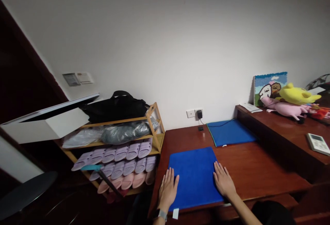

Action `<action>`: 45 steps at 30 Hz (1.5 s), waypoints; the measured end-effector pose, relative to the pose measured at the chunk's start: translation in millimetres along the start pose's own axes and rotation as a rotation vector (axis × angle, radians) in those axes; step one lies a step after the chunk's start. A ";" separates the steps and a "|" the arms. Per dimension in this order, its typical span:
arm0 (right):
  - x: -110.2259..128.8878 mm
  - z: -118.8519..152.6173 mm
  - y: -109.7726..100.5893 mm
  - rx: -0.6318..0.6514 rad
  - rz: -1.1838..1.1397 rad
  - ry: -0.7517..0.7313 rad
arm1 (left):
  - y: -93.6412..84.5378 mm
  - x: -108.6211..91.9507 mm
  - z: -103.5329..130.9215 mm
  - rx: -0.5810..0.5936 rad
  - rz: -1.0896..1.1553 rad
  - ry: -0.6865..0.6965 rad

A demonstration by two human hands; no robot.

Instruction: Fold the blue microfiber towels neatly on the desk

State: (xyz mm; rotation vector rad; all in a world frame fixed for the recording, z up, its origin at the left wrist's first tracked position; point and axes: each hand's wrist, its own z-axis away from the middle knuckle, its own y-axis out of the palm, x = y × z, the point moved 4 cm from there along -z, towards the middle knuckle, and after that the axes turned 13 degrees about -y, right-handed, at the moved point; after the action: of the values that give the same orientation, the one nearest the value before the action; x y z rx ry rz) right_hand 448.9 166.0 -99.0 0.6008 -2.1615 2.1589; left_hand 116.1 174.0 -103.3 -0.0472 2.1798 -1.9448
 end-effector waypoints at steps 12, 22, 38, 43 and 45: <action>-9.9 -50.7 -11.9 0.023 0.040 0.050 | 4.6 2.1 2.8 -0.018 0.029 0.006; -18.0 -58.0 -3.1 0.006 0.077 -0.001 | -7.7 -42.6 -0.6 -0.072 0.057 0.032; -15.7 -58.2 -11.2 0.023 0.057 -0.013 | 10.0 -168.4 -25.5 0.124 0.122 0.327; -18.1 -59.5 -6.9 0.024 0.037 0.009 | -6.1 -75.6 -49.6 0.124 0.041 0.164; -21.4 -60.3 -1.5 0.022 0.040 0.016 | -7.6 -42.9 -56.1 0.107 0.025 0.100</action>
State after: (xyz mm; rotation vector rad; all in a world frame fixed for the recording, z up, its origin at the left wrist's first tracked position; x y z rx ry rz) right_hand 454.1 229.7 -101.4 0.5440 -2.1632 2.2025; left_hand 146.7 235.2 -84.1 0.0968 2.1208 -2.0885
